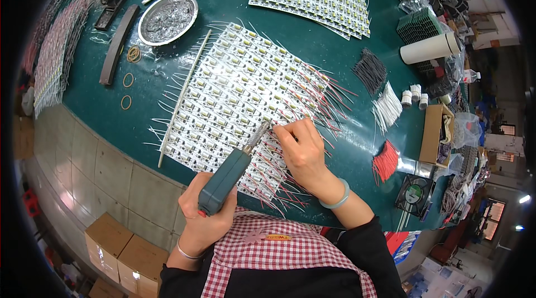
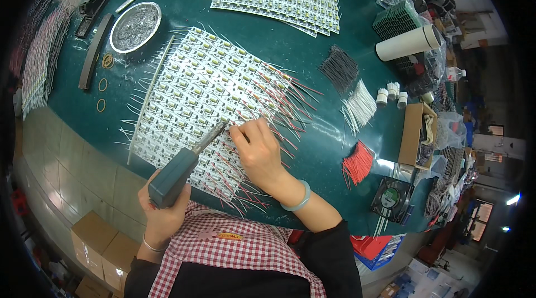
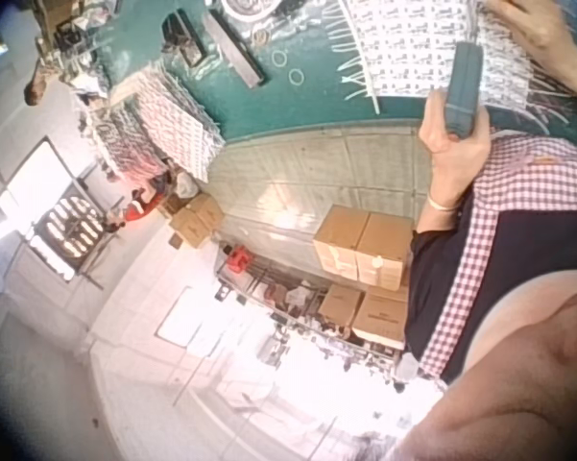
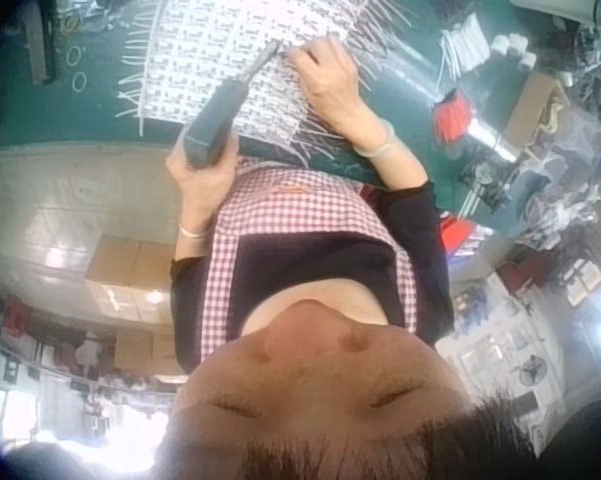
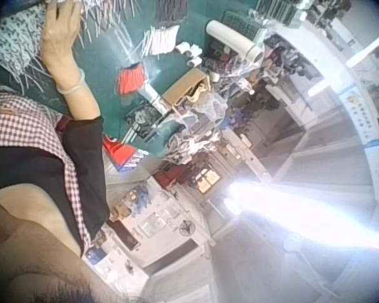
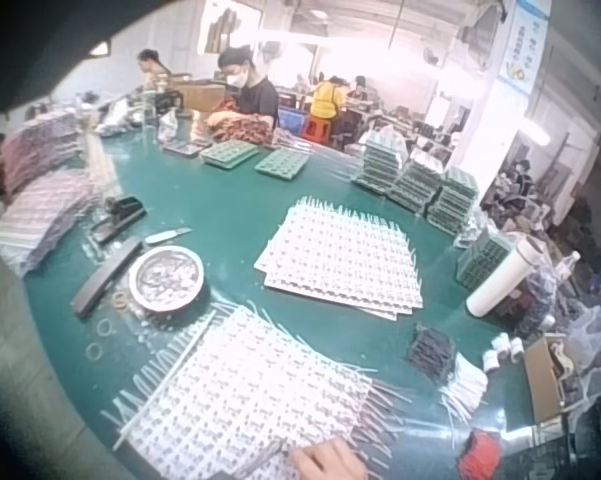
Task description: The person uses a soldering iron to attach wires to a grid of LED modules on a green workbench. They repeatedly pick up red and white wires, position them on the board, and apply the soldering iron to secure the connections. The person also uses a white stick to adjust the wires on the board.
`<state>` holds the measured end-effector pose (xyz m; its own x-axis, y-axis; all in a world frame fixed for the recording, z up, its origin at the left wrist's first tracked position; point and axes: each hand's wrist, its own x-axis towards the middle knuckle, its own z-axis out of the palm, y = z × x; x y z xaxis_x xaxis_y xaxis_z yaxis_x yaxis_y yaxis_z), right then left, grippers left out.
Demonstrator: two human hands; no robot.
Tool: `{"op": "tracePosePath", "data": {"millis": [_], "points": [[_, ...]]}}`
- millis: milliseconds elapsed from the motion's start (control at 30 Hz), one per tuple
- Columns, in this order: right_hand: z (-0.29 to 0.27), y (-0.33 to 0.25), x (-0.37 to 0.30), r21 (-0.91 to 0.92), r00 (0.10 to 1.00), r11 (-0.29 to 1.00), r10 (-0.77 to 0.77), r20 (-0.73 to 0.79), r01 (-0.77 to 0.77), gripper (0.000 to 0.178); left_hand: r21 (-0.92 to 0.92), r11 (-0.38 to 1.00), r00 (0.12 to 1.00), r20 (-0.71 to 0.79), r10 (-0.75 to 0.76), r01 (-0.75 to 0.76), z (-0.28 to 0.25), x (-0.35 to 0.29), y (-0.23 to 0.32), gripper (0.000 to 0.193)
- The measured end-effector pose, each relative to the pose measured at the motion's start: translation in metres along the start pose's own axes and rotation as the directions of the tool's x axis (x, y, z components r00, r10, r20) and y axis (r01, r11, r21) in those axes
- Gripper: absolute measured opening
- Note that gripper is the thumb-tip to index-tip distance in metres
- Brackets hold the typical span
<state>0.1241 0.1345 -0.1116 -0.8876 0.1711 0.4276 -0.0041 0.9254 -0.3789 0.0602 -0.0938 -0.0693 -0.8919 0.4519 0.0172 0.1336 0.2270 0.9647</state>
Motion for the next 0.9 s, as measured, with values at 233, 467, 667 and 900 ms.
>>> {"op": "tracePosePath", "data": {"millis": [233, 467, 667, 900], "points": [[0.0008, 0.0002, -0.0014, 0.007, 1.0, 1.0, 0.009, -0.003, -0.009, 0.034, 0.043, 0.999, 0.999, 0.032, 0.024, -0.025, -0.0034, 0.0015, 0.0009, 0.013], [0.0, 0.0005, -0.0006, 0.028, 1.0, 1.0, 0.011, -0.018, -0.011, 0.034, 0.032, 0.999, 0.999, 0.014, 0.032, -0.032, -0.0021, 0.0005, -0.0007, 0.014], [-0.0013, -0.0002, 0.0004, 0.025, 1.0, 1.0, 0.011, -0.019, -0.011, 0.034, 0.02, 1.0, 0.999, 0.029, 0.02, -0.021, -0.0019, -0.0003, -0.0023, 0.014], [-0.0001, 0.0009, 0.0004, 0.033, 1.0, 0.999, 0.01, -0.025, -0.009, 0.033, 0.036, 0.998, 0.998, 0.019, 0.055, -0.056, -0.0012, -0.0001, -0.0009, 0.014]]}}
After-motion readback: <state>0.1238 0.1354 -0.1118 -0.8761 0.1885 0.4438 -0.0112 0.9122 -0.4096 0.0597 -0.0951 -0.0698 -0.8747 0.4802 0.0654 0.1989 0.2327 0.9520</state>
